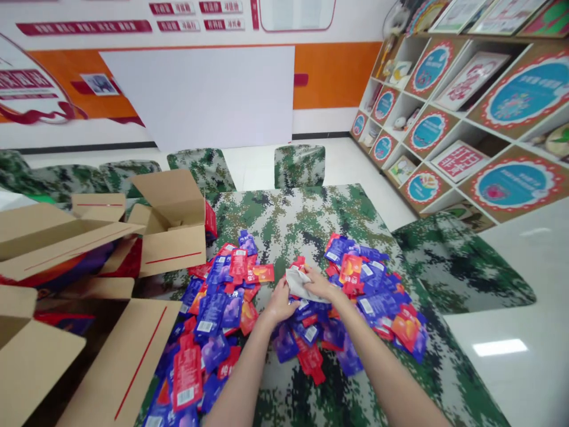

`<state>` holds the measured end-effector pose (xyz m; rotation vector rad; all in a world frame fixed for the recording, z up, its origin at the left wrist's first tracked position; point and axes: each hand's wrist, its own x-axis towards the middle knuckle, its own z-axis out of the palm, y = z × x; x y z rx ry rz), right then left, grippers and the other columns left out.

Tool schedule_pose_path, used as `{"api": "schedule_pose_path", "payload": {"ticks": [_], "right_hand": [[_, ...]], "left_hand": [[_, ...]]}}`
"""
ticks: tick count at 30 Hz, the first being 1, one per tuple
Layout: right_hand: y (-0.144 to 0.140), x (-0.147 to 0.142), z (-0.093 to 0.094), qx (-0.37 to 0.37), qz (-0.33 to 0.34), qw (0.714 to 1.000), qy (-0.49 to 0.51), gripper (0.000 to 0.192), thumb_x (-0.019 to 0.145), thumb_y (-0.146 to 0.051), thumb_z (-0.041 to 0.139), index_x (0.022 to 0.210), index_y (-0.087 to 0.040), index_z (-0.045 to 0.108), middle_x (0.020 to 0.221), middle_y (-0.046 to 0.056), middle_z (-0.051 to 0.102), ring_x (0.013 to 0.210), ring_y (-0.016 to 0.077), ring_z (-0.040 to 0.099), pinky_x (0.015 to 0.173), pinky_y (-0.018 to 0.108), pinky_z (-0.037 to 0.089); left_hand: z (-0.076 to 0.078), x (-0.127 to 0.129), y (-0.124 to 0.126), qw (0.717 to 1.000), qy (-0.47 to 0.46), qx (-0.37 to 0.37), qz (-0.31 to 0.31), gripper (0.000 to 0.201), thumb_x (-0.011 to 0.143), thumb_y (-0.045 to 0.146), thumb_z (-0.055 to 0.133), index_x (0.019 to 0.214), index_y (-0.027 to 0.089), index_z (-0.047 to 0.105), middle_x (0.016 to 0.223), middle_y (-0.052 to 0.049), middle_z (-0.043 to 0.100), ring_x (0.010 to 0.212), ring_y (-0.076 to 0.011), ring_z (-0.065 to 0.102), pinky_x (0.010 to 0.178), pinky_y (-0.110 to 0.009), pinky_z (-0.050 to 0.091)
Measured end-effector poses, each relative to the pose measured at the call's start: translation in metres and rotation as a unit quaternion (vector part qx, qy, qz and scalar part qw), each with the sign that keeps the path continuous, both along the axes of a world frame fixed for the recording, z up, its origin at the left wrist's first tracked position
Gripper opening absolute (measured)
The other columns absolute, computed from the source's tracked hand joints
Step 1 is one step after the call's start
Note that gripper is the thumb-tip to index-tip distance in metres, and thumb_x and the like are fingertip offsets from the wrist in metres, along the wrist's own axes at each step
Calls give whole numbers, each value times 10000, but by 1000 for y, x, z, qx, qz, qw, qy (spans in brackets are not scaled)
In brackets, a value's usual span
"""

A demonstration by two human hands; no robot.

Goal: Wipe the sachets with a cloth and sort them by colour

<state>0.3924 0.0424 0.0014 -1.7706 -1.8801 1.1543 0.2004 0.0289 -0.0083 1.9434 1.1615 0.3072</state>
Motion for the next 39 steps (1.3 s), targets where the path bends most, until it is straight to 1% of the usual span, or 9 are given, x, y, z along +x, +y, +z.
{"api": "schedule_pose_path", "payload": {"ticks": [7, 10, 14, 16, 19, 24, 31, 35, 39], "right_hand": [[-31, -9, 33, 4, -54, 997, 61, 530, 640, -71, 493, 1160, -145, 563, 1211, 48, 566, 1114, 212, 495, 969, 318, 358], [-51, -4, 54, 8, -83, 994, 77, 359, 727, -139, 459, 1052, -105, 607, 984, 46, 649, 892, 198, 591, 805, 297, 446], [-107, -12, 72, 20, -140, 987, 81, 288, 813, -302, 422, 880, -112, 627, 732, 57, 642, 637, 188, 576, 578, 284, 454], [-143, -26, 72, 28, -154, 984, 85, 280, 807, -312, 426, 843, -128, 633, 722, 58, 644, 642, 194, 574, 577, 288, 453], [-195, -57, 60, 22, -149, 980, 127, 297, 759, -277, 463, 948, -145, 649, 822, 39, 674, 728, 212, 598, 656, 309, 477], [-248, -101, 38, 21, -147, 978, 148, 373, 721, -198, 445, 1031, -204, 653, 968, 20, 684, 877, 241, 609, 808, 370, 465], [-252, -120, 22, 34, -112, 988, 100, 564, 596, -78, 417, 1079, -265, 641, 1058, 13, 670, 994, 230, 593, 884, 360, 447], [-237, -110, 3, 62, -126, 989, 47, 613, 568, -80, 422, 1127, -236, 620, 1101, 32, 656, 1027, 238, 579, 917, 376, 425], [-212, -90, -1, 61, -140, 988, 26, 566, 611, -99, 388, 1115, -201, 626, 1026, 35, 684, 964, 233, 605, 872, 354, 446]], "left_hand": [[11, -27, -32, 1000, 9, -4, 21, 752, 740, 266, 555, 1410, 209, 217, 1444, -89, 193, 1340, -257, 185, 1078, -390, 230], [23, -44, -53, 999, 10, 44, 27, 740, 756, 232, 515, 1417, 200, 185, 1460, -87, 149, 1358, -253, 111, 1088, -410, 192], [33, -69, -109, 996, 49, 75, -3, 695, 731, 183, 507, 1380, 222, 262, 1457, -71, 168, 1351, -259, 132, 1087, -445, 173], [30, -78, -136, 995, 83, 60, -5, 706, 701, 187, 539, 1359, 229, 287, 1440, -77, 205, 1338, -267, 172, 1083, -443, 183], [18, -85, -159, 991, 124, 45, 37, 749, 671, 218, 573, 1352, 215, 264, 1427, -98, 217, 1329, -273, 194, 1073, -428, 201], [1, -81, -148, 984, 154, 32, 78, 849, 634, 296, 616, 1366, 178, 203, 1432, -146, 214, 1340, -301, 161, 1061, -438, 190], [-4, -78, -130, 988, 146, 55, 5, 905, 617, 283, 610, 1400, 139, 180, 1476, -161, 131, 1368, -284, 54, 1093, -416, 59], [2, -89, -134, 987, 155, 49, -3, 918, 599, 379, 635, 1387, 142, 228, 1450, -166, 197, 1347, -338, 96, 1077, -458, 88], [10, -96, -143, 984, 176, 34, 4, 837, 636, 454, 607, 1355, 151, 304, 1396, -181, 278, 1297, -394, 185, 1044, -514, 123]]}}
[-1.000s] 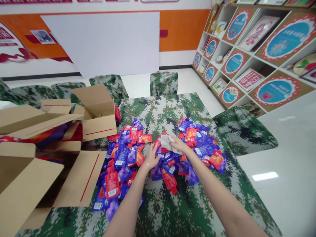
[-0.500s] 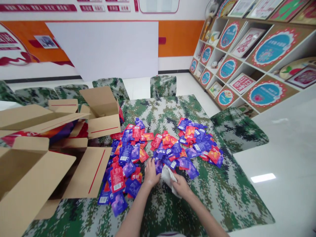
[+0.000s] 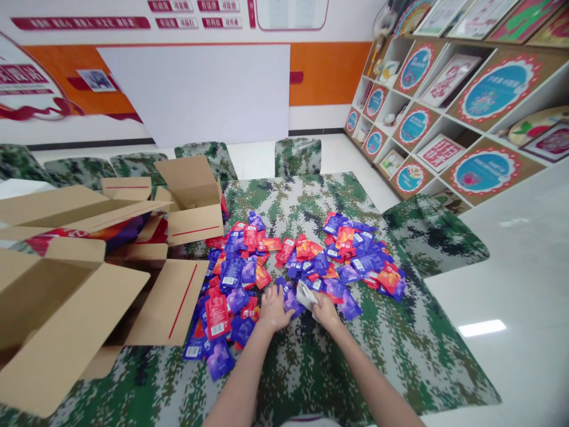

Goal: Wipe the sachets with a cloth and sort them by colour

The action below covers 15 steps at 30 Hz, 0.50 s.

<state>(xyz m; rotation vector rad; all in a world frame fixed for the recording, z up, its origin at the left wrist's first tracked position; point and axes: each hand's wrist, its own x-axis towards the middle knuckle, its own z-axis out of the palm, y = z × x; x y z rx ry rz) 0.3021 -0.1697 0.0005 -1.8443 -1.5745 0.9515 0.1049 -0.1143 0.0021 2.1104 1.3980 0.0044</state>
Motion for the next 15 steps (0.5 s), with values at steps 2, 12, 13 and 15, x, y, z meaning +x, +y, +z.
{"api": "schedule_pose_path", "payload": {"ticks": [2, 12, 13, 15], "right_hand": [[13, 9, 2, -22, -7, 1000, -12, 546, 619, -104, 386, 1096, -193, 635, 977, 31, 696, 917, 231, 617, 841, 343, 456], [33, 20, 4, -60, -24, 998, -2, 463, 656, -92, 425, 1044, -189, 658, 929, 29, 702, 840, 194, 622, 751, 255, 445], [30, 22, 5, -60, -30, 998, 5, 460, 663, -99, 427, 1051, -193, 656, 933, 25, 701, 833, 193, 623, 740, 254, 447], [23, 26, 8, -55, -44, 997, 21, 458, 675, -116, 431, 1070, -198, 648, 941, 23, 699, 820, 196, 623, 723, 258, 450]], "left_hand": [[4, 1, -7, 1000, 21, 0, -15, 800, 654, 442, 592, 1344, 139, 324, 1356, -191, 320, 1264, -400, 238, 1028, -519, 156], [25, 15, -33, 972, 23, 66, -225, 717, 630, 168, 584, 1303, 165, 336, 1441, -118, 215, 1340, -259, 133, 1086, -393, 122], [25, 13, -34, 962, 13, 62, -265, 726, 633, 167, 587, 1310, 192, 326, 1458, -94, 191, 1349, -242, 112, 1088, -383, 120], [23, 6, -37, 947, 5, 41, -319, 752, 651, 186, 595, 1335, 255, 292, 1475, -54, 173, 1353, -233, 110, 1081, -391, 137]]}}
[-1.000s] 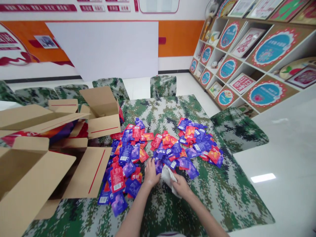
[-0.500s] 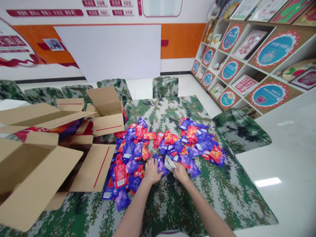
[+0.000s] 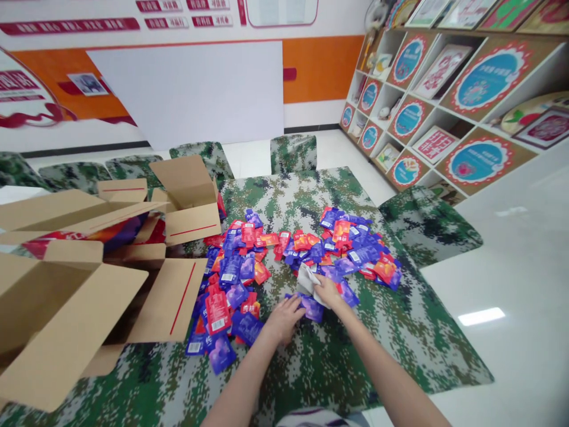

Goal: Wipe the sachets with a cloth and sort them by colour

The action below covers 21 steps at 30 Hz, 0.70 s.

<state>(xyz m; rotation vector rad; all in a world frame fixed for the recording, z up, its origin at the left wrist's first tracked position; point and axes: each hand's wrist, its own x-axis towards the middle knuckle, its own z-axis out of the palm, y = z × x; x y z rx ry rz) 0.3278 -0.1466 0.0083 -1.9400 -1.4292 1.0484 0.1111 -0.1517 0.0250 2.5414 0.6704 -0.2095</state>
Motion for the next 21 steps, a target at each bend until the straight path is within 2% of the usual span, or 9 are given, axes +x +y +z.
{"api": "schedule_pose_path", "payload": {"ticks": [1, 3, 6, 9, 13, 15, 17, 19, 21], "right_hand": [[-4, 2, 2, 5, -11, 1000, 6, 459, 681, -126, 432, 1083, -197, 642, 947, 24, 697, 819, 200, 622, 720, 262, 451], [-12, 6, 6, 16, -34, 999, 17, 463, 699, -149, 429, 1117, -196, 624, 966, 26, 691, 829, 206, 617, 726, 269, 455], [-22, 6, 11, 33, -41, 999, 9, 474, 712, -159, 419, 1149, -194, 600, 1003, 38, 669, 890, 218, 592, 794, 296, 445], [-27, -5, 10, 82, -13, 996, -30, 553, 690, -111, 410, 1224, -174, 540, 1047, 68, 616, 980, 226, 529, 899, 347, 398], [-24, -31, 14, 149, 2, 987, -53, 632, 707, -55, 386, 1325, -179, 427, 1000, 79, 517, 957, 199, 482, 911, 360, 390], [-20, -44, 20, 176, 19, 982, -60, 627, 730, -40, 385, 1335, -202, 409, 1013, 80, 474, 962, 193, 464, 905, 357, 388], [-18, -56, 27, 193, 62, 977, -63, 574, 766, -62, 405, 1317, -223, 427, 1042, 80, 451, 974, 197, 447, 890, 354, 385], [-19, -66, 30, 184, 98, 976, -56, 445, 811, -134, 437, 1241, -232, 496, 1022, 66, 455, 950, 200, 446, 859, 343, 389], [-25, -75, 27, 145, 100, 984, -40, 297, 840, -228, 460, 1120, -224, 560, 951, 43, 471, 896, 192, 455, 821, 320, 394]], "left_hand": [[-2, -4, -3, 1000, 8, -4, -4, 776, 662, 199, 597, 1356, 279, 259, 1478, -50, 169, 1351, -243, 119, 1071, -412, 152], [-7, -13, -11, 999, 34, 7, 29, 847, 666, 214, 603, 1395, 287, 178, 1472, -80, 178, 1332, -282, 159, 1041, -458, 186], [-15, -17, -23, 993, 74, 31, 91, 935, 628, 212, 621, 1420, 231, 125, 1420, -143, 264, 1266, -326, 267, 1006, -478, 229], [-19, -8, -28, 983, 95, 27, 157, 907, 656, 257, 599, 1425, 187, 125, 1382, -165, 312, 1222, -333, 320, 991, -472, 259], [-13, 6, -29, 969, 72, 22, 234, 840, 726, 282, 528, 1433, 179, 86, 1415, -148, 272, 1244, -329, 301, 1007, -474, 251], [-6, 6, -32, 977, 30, 30, 209, 814, 744, 245, 494, 1435, 182, 68, 1453, -118, 215, 1298, -307, 226, 1046, -456, 201], [-2, 2, -38, 987, -11, 27, 157, 780, 759, 238, 478, 1432, 177, 89, 1485, -85, 150, 1345, -272, 129, 1083, -417, 149], [-2, -3, -45, 992, -31, 15, 124, 746, 770, 271, 485, 1423, 178, 138, 1494, -64, 131, 1359, -250, 96, 1103, -388, 122], [-6, -7, -51, 992, -31, 6, 126, 712, 775, 318, 498, 1407, 192, 197, 1486, -60, 172, 1357, -256, 120, 1111, -396, 115]]}}
